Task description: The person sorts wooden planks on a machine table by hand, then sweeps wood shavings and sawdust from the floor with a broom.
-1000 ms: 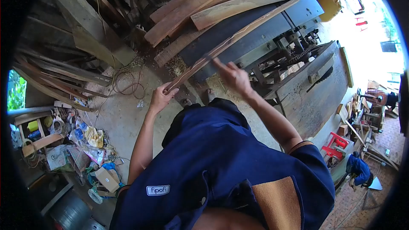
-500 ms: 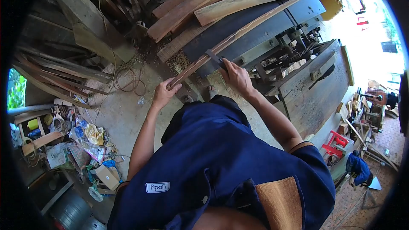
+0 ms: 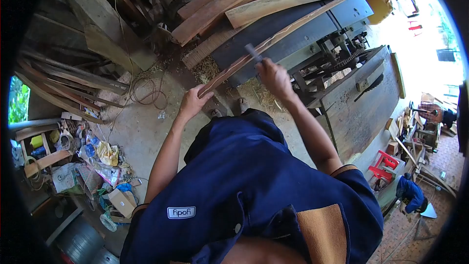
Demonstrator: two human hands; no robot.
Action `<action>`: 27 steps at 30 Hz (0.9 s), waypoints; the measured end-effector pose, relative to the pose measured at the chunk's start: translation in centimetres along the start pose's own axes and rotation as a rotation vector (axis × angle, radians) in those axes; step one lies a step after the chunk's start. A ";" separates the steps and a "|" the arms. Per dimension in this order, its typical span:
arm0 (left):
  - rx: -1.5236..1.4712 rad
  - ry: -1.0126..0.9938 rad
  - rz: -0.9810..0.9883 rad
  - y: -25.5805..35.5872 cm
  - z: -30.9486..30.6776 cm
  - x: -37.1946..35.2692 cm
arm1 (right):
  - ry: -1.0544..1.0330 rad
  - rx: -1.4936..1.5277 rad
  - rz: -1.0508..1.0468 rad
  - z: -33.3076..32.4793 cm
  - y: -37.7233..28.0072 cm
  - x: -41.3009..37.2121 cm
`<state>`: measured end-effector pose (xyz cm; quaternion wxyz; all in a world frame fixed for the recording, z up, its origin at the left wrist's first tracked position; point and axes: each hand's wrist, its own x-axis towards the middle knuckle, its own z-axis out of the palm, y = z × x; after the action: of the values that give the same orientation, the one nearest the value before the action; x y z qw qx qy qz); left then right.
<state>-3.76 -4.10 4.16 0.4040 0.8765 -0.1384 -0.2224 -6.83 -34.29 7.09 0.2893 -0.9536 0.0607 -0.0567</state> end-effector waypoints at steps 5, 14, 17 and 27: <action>0.143 -0.111 -0.068 1.8 -1.0 1.2 | -0.037 -0.208 0.066 1.7 0.3 -0.1; 0.142 -0.114 -0.010 -0.3 -1.9 -0.6 | 0.204 -0.379 -0.023 0.0 6.0 3.6; 0.142 -0.151 -0.061 -1.0 -3.0 -1.6 | 0.164 -0.562 -0.082 1.8 5.3 2.7; 0.154 -0.227 0.026 0.9 -1.1 2.9 | 0.208 -0.410 0.071 -1.6 9.2 5.6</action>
<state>-0.79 -5.19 4.71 0.3203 0.8722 -0.2111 -0.3036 -2.27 -43.60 3.73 0.0835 -0.9788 0.1338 -0.1310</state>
